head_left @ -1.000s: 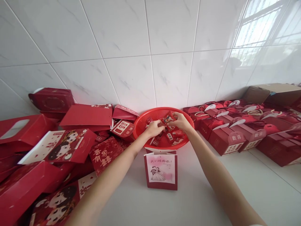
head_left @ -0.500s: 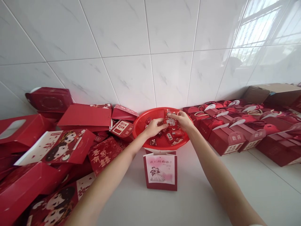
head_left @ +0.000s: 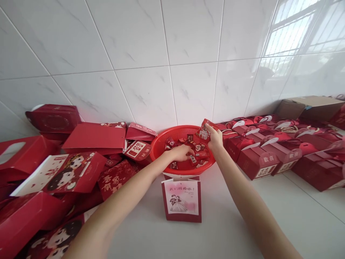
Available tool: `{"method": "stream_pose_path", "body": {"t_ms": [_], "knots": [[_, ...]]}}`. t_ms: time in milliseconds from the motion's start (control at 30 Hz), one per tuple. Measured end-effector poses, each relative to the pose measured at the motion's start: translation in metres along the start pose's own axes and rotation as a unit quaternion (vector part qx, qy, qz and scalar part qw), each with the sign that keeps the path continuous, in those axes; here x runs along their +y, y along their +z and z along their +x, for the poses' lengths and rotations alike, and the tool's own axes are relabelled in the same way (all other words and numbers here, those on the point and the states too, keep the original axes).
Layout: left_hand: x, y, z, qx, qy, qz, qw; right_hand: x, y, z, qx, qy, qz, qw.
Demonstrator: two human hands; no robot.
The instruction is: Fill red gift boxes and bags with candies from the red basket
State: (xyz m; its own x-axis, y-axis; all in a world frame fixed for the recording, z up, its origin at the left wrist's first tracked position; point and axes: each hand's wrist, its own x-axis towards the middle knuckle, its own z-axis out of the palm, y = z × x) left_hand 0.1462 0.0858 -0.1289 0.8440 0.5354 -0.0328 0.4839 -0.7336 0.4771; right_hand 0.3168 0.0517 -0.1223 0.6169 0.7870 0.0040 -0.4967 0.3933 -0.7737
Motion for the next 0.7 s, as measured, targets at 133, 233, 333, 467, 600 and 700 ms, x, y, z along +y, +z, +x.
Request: {"method": "stream_pose_path", "body": {"t_ms": [133,233,333,467,600,700], "knots": [[0.009,0.006,0.022,-0.053,-0.01,0.044,0.998,0.002,0.0,0.003,0.011,0.0,-0.006,1.0],[0.01,0.01,0.03,-0.076,-0.024,0.053,0.995,0.004,-0.001,0.006,0.013,-0.002,-0.011,1.0],[0.004,0.01,0.028,-0.079,-0.043,0.039,0.995,0.005,-0.001,0.008,0.026,-0.001,-0.011,1.0],[-0.007,0.003,0.018,-0.05,-0.057,-0.017,0.997,0.004,0.0,0.008,0.038,0.004,-0.011,0.999],[-0.011,-0.012,0.014,0.066,-0.036,-0.109,0.991,0.003,0.001,0.006,0.033,0.004,-0.012,0.999],[-0.008,-0.02,0.016,0.149,-0.006,-0.18,0.972,0.003,0.002,0.004,0.02,0.009,-0.015,1.0]]}}
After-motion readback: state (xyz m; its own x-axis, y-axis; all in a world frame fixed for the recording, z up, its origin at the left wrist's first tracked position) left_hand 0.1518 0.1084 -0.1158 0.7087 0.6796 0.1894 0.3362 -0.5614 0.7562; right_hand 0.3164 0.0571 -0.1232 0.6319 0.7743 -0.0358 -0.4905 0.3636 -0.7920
